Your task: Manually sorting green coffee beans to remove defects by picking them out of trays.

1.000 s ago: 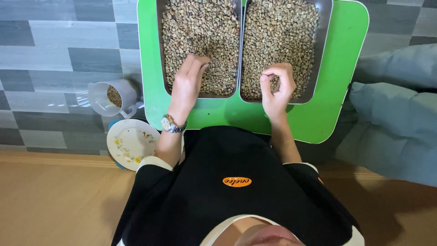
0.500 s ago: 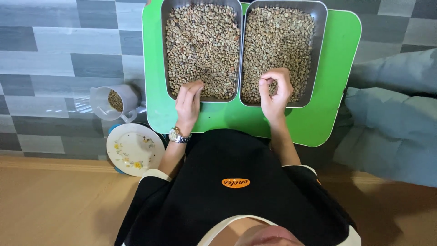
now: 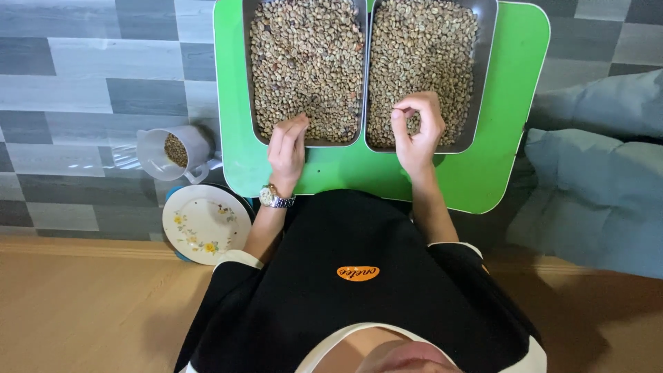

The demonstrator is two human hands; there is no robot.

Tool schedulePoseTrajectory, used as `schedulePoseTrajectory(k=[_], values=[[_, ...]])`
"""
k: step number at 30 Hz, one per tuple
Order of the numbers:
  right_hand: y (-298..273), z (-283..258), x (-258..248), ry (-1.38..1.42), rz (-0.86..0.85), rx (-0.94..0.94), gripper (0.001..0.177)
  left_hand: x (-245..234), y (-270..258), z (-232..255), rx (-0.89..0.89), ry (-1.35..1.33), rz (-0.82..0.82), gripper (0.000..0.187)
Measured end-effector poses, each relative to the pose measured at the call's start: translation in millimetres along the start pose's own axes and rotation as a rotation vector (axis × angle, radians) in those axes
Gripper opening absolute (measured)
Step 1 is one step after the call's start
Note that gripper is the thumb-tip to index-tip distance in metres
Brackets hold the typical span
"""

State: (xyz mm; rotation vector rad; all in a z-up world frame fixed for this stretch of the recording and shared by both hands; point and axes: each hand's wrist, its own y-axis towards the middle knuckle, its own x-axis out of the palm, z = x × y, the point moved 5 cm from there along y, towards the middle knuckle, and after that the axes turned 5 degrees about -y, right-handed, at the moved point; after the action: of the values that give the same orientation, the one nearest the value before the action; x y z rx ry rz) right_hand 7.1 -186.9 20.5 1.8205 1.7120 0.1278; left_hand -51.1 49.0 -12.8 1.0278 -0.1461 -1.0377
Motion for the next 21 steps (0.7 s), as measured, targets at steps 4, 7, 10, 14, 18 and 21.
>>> schedulePoseTrajectory(k=[4, 7, 10, 14, 18, 21], values=[[-4, -1, -1, -0.018, -0.009, 0.005, 0.008, -1, 2, 2, -0.008, 0.006, 0.009, 0.006], [-4, -1, -1, -0.012, -0.004, -0.002, 0.010, 1, -1, 0, 0.004, 0.001, -0.014, 0.004], [-7, 1, 0, -0.027, -0.010, 0.000, 0.008, 1, -5, -2, 0.007, -0.002, -0.002, 0.004], [-8, 3, 0, -0.032, 0.001, -0.017, 0.008, 1, -4, -2, 0.019, 0.006, 0.015, 0.004], [-13, 13, 2, -0.037, 0.001, -0.025, 0.005, -1, 1, 3, 0.034, 0.027, 0.024, 0.003], [-15, 14, 2, -0.046, 0.003, -0.048, 0.005, 1, -4, -1, 0.033, 0.008, 0.051, 0.005]])
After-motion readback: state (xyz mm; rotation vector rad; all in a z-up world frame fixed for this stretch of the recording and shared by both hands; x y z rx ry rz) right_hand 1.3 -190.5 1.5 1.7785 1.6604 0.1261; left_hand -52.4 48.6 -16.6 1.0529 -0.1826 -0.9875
